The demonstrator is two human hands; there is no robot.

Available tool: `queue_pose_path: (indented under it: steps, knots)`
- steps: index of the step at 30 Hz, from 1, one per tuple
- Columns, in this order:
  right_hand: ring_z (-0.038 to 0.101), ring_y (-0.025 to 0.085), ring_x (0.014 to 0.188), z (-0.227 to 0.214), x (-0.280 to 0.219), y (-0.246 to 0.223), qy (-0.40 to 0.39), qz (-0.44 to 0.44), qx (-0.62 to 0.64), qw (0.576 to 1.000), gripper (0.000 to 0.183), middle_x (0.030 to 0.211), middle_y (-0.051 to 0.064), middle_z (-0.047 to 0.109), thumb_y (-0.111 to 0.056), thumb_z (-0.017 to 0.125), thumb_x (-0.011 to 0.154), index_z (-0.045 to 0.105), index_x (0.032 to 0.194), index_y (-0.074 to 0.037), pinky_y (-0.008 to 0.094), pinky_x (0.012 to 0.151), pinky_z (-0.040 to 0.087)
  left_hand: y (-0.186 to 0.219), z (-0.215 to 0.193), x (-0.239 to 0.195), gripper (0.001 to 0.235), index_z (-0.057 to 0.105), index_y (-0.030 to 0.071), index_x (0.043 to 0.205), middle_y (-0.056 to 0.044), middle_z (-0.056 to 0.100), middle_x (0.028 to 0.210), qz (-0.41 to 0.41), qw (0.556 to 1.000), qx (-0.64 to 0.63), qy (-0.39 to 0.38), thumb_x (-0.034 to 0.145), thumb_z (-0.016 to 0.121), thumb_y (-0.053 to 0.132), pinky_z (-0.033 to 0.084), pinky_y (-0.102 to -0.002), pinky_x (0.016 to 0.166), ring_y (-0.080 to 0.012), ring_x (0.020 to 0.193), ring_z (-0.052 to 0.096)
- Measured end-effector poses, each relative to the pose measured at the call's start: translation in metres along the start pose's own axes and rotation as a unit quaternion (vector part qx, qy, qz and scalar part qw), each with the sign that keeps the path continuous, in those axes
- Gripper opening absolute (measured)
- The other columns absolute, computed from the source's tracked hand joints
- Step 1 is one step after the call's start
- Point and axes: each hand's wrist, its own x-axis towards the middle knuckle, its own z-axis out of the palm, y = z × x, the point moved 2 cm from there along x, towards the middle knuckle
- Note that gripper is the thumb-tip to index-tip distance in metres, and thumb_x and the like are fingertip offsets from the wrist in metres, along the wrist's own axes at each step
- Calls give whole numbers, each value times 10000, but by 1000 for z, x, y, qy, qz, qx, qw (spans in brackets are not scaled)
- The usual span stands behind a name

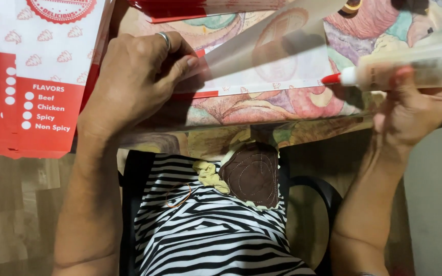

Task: Folding and gluing paper shawarma wrappers to assemble packaging sleeves.

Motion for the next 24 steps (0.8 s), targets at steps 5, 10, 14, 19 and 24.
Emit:
queue_pose_path:
  steps: [5, 10, 14, 19, 24]
  knots:
    - [439, 557, 1444, -2, 4, -8, -132, -163, -31, 977, 416, 1525, 383, 433, 152, 577, 1128, 385, 1492, 97, 792, 1246, 449, -3, 0, 1, 202, 667, 73, 906, -110, 676, 746, -12, 1000, -9, -10, 1071, 710, 183, 395, -437, 619, -326, 616, 574]
    - [629, 385, 1216, 12, -1, 3, -67, -105, -34, 992, 472, 1277, 243, 621, -101, 821, 976, 492, 1290, 28, 516, 1088, 602, -2, -3, 5, 169, 734, 104, 957, -124, 685, 732, -22, 1000, -4, -14, 1068, 705, 228, 386, -465, 613, -350, 627, 593]
    - [676, 259, 1000, 51, -12, 10, -45, -83, 1, 995, 420, 1068, 139, 690, -161, 931, 861, 647, 1095, 42, 376, 892, 610, -1, -7, 9, 207, 713, 121, 924, -119, 617, 660, -49, 998, -18, -36, 1056, 684, 278, 359, -481, 617, -371, 637, 553]
    - [677, 185, 924, 130, -38, -7, -89, -11, 41, 995, 387, 944, 40, 673, -245, 927, 847, 656, 1018, -29, 330, 857, 644, -10, -5, 16, 218, 694, 103, 791, -56, 554, 584, -25, 998, -52, -23, 986, 682, 199, 334, -411, 553, -200, 541, 469]
    - [666, 197, 994, 188, -56, -15, -128, 26, 117, 985, 388, 990, 65, 656, -134, 904, 849, 595, 1048, -9, 325, 924, 648, -17, -5, 19, 227, 643, 118, 742, -16, 551, 587, -48, 997, -53, -33, 943, 663, 220, 307, -387, 529, -138, 562, 466]
